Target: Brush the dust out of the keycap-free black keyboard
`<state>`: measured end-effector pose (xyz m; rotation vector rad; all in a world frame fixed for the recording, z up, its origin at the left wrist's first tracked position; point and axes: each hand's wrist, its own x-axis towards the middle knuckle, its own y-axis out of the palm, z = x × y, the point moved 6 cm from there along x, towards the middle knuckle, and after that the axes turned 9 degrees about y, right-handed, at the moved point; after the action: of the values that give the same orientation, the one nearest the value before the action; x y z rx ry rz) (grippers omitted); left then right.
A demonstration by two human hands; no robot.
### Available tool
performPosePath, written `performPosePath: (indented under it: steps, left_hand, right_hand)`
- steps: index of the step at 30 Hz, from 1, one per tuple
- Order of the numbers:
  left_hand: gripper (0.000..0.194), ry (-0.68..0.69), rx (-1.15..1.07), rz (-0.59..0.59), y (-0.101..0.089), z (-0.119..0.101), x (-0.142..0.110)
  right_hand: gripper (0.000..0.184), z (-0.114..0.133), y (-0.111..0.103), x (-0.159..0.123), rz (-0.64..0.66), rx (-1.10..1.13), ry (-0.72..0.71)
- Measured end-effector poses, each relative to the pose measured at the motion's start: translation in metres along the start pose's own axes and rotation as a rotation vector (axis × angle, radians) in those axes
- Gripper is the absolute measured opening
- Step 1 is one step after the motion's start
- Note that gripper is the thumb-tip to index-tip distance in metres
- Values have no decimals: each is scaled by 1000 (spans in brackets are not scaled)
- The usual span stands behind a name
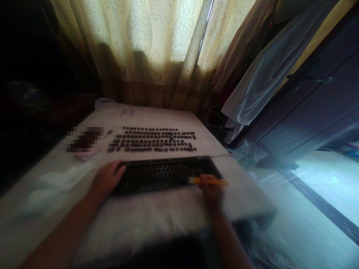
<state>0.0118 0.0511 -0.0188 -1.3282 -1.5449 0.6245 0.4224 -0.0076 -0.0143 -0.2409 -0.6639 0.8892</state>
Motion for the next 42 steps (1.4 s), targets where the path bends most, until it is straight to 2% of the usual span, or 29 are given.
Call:
performPosePath:
  steps: [9,25,33,39,42]
  left_hand:
    - [48,21,10,-24,2,3,0]
    - [60,-12,-2,42,-2,-3,1]
    - [61,-8,6,40,-2,-3,1]
    - [58,-4,8,30,-2,-2,1]
    - [55,-1,12,23,-1,-2,0]
  right_hand:
    - [63,-3,-1,3,-36,-20,-8]
    - [63,13,0,1,51,8,-62]
    - [69,12,-5,5,-19,-5,-40]
    - [68,11,1,4,32,6,-16]
    - [69,11,-3,4,40,44,21]
